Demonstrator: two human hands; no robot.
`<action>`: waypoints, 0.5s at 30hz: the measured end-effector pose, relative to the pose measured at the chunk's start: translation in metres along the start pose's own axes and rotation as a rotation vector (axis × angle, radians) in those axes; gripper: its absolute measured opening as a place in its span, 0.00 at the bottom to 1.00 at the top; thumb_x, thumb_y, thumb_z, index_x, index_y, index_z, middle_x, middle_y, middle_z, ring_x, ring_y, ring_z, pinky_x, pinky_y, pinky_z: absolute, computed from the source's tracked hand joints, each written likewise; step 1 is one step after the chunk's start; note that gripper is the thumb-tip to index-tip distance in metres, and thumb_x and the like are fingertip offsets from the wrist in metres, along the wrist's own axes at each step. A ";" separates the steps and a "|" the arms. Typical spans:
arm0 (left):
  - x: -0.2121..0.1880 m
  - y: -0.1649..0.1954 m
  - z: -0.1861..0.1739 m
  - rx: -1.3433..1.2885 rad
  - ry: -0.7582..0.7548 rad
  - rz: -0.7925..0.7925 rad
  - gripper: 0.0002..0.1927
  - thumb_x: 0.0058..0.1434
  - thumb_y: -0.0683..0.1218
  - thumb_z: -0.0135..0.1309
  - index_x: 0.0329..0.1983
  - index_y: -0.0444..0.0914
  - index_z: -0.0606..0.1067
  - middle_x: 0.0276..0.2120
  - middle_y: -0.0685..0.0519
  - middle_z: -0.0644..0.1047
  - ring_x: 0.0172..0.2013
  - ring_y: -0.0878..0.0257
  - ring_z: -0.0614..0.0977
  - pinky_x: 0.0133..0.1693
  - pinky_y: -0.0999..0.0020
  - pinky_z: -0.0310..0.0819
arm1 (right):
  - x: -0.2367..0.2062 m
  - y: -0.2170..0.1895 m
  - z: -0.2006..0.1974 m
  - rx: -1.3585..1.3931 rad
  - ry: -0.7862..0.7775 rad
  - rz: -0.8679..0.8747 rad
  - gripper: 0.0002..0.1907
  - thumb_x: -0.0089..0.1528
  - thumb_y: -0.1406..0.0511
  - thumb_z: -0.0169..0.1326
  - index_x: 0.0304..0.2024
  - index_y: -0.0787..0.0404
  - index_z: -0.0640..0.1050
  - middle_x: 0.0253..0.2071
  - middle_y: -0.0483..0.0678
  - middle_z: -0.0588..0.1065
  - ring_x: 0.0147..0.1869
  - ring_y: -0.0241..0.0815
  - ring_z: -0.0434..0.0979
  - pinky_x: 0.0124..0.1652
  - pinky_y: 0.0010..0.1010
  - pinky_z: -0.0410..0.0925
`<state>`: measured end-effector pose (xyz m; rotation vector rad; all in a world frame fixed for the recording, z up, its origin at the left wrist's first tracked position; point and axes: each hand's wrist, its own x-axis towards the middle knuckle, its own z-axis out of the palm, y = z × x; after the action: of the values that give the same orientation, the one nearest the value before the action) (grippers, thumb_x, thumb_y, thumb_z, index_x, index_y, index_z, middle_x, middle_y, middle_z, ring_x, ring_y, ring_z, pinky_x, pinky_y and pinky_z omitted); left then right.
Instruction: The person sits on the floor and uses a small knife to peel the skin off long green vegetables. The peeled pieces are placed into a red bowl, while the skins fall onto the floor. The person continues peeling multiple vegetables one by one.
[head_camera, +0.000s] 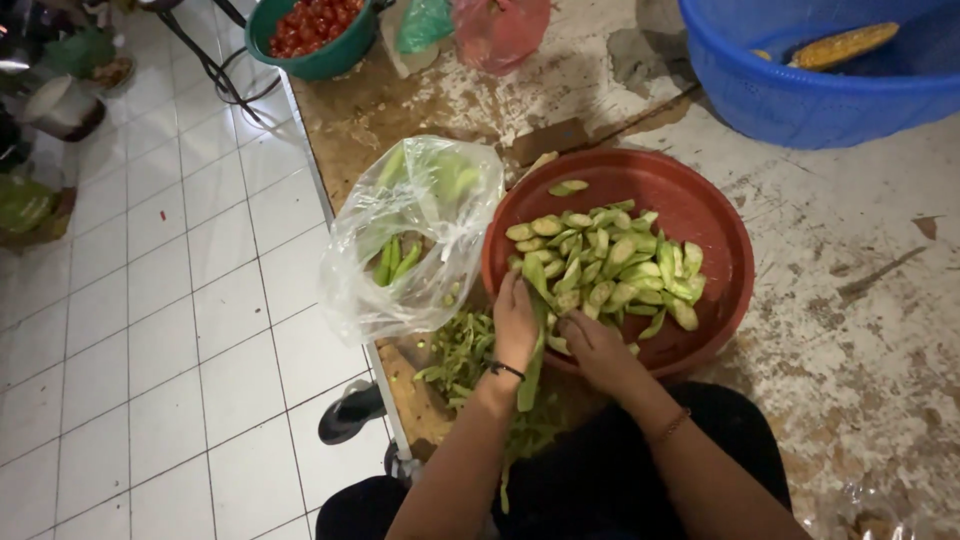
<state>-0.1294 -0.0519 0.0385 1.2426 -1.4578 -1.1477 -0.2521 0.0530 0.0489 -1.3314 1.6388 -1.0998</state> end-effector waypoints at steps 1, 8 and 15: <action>-0.003 -0.003 0.004 -0.017 0.003 0.007 0.22 0.73 0.49 0.40 0.63 0.30 0.70 0.53 0.39 0.78 0.53 0.48 0.79 0.55 0.60 0.70 | 0.002 0.007 -0.001 0.008 -0.030 0.053 0.18 0.68 0.58 0.44 0.51 0.62 0.76 0.41 0.60 0.79 0.45 0.58 0.80 0.44 0.41 0.71; 0.001 -0.026 0.019 0.085 0.036 0.060 0.22 0.76 0.49 0.39 0.64 0.30 0.69 0.55 0.42 0.76 0.55 0.51 0.76 0.56 0.60 0.68 | 0.012 0.030 0.001 0.037 -0.078 0.129 0.19 0.68 0.58 0.43 0.48 0.66 0.75 0.39 0.60 0.78 0.41 0.56 0.79 0.43 0.41 0.70; -0.027 -0.062 -0.040 -0.228 0.009 -0.002 0.18 0.76 0.48 0.37 0.53 0.33 0.74 0.46 0.44 0.77 0.46 0.55 0.78 0.50 0.63 0.73 | 0.007 0.037 0.009 0.054 -0.115 -0.049 0.22 0.68 0.59 0.45 0.54 0.71 0.72 0.43 0.60 0.77 0.47 0.56 0.77 0.47 0.40 0.68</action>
<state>-0.0758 -0.0334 -0.0166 1.0894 -1.2797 -1.2690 -0.2574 0.0482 0.0111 -1.3806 1.4902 -1.0681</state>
